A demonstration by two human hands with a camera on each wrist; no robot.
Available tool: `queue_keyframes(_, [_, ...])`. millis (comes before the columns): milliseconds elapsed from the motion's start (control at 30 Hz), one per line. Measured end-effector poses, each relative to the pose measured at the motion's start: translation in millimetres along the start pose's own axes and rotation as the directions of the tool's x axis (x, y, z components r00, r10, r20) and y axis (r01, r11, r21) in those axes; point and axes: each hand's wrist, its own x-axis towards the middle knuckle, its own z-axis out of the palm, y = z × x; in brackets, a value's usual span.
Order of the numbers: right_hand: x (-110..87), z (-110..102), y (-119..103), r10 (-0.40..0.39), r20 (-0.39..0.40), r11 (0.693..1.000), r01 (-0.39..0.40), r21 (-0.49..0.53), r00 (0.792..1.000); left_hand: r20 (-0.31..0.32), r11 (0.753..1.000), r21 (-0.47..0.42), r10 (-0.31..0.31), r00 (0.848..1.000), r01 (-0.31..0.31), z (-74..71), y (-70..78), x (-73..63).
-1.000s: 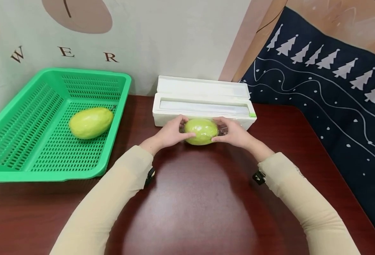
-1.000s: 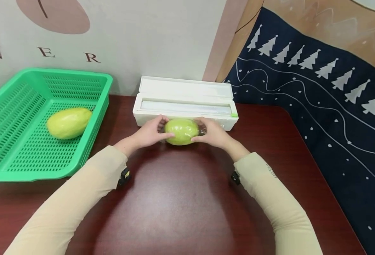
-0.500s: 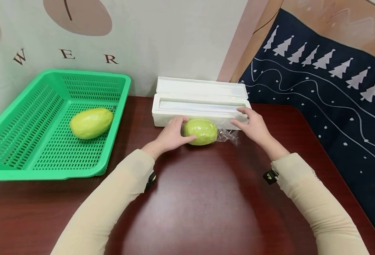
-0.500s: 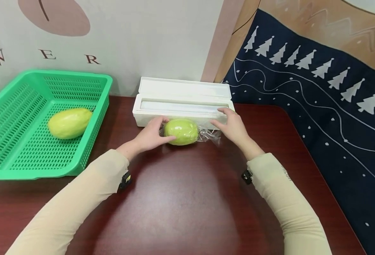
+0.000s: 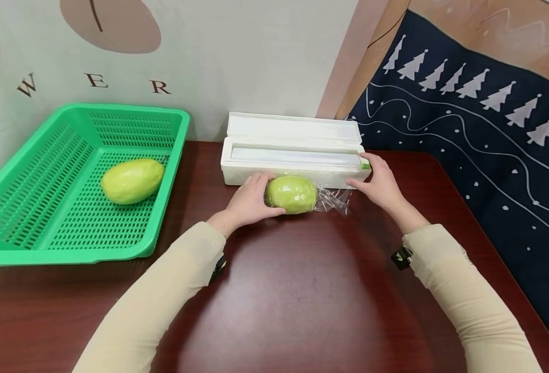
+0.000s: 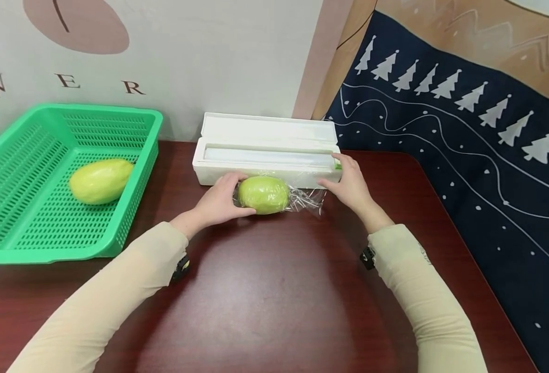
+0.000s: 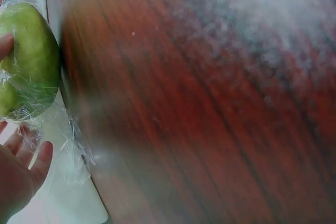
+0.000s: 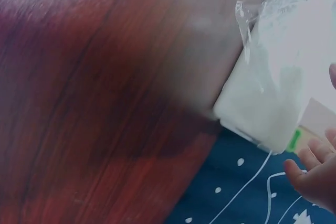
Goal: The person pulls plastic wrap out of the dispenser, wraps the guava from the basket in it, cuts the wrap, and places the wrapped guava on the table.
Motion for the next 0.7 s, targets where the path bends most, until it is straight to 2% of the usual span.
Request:
queue_keyframes(233, [2.4, -1, 13, 0.039, 0.021, 0.999, -0.039, 0.005, 0.999, -0.002, 0.999, 0.032, 0.011, 1.000, -0.011, 2.2, 2.2, 1.2])
queue_keyframes(467, [9.5, -4, 20, 0.101, 0.085, 0.995, -0.100, -0.013, 0.991, -0.020, 0.991, 0.121, 0.056, 0.998, -0.053, 0.5, -1.3, 5.9])
queue_keyframes(600, [15.6, -5, 25, 0.127, 0.123, 0.992, -0.125, -0.024, 0.984, -0.009, 0.993, 0.115, 0.040, 0.999, -0.039, -0.3, -1.6, 5.6])
queue_keyframes(700, [19.9, -5, 28, 0.125, 0.151, 0.992, -0.121, -0.034, 0.981, -0.023, 0.994, 0.108, 0.029, 0.999, -0.027, -0.2, -1.4, 4.1])
